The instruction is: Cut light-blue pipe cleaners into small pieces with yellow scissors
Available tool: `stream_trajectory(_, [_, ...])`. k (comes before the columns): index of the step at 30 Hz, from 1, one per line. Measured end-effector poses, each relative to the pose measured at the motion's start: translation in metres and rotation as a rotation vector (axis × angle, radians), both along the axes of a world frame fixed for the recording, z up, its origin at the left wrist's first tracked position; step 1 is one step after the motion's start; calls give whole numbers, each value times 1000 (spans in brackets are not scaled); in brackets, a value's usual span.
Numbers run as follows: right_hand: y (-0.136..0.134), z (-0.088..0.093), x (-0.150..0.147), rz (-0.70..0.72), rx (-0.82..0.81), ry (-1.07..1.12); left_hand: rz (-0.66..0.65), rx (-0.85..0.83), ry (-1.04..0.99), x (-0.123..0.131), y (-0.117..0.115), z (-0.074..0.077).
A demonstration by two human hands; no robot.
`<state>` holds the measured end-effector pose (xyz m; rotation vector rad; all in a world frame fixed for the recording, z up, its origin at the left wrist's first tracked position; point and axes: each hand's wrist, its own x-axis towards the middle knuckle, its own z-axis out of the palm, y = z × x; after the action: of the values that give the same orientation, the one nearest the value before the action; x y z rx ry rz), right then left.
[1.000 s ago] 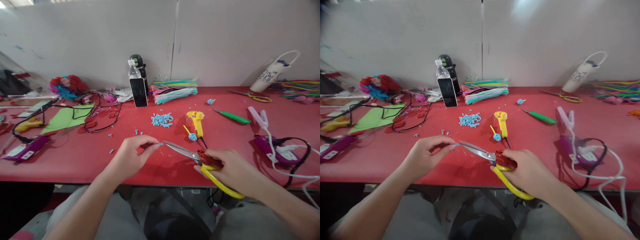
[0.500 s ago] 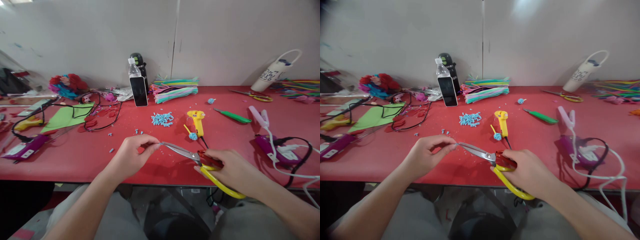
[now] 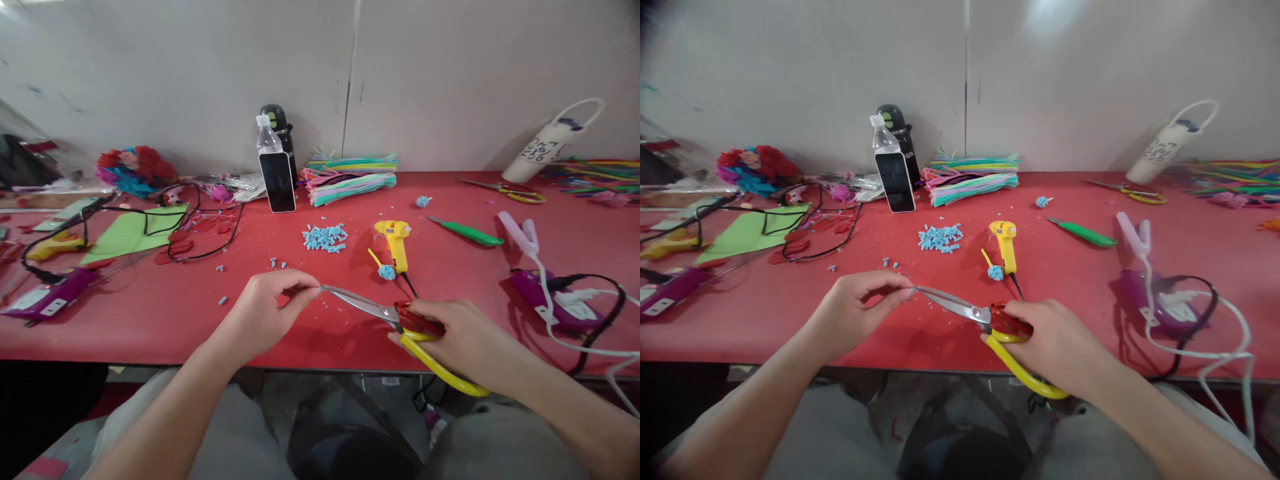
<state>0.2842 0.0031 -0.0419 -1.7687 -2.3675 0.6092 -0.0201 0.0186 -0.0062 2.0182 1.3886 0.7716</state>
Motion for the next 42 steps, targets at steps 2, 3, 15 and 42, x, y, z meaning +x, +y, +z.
stream_trajectory(2, [0,-3,1,-8,4,-9,2,-3,-1,0,0,0])
stream_trajectory(3, [1,-4,1,-14,7,-14,3,-3,-2,0,0,0])
stream_trajectory(15, [-3,6,-4,7,-3,100,20,39,2,-1,1,-3])
stream_trajectory(42, [-1,0,-2,-14,-35,112,24,81,12,-1,0,-2])
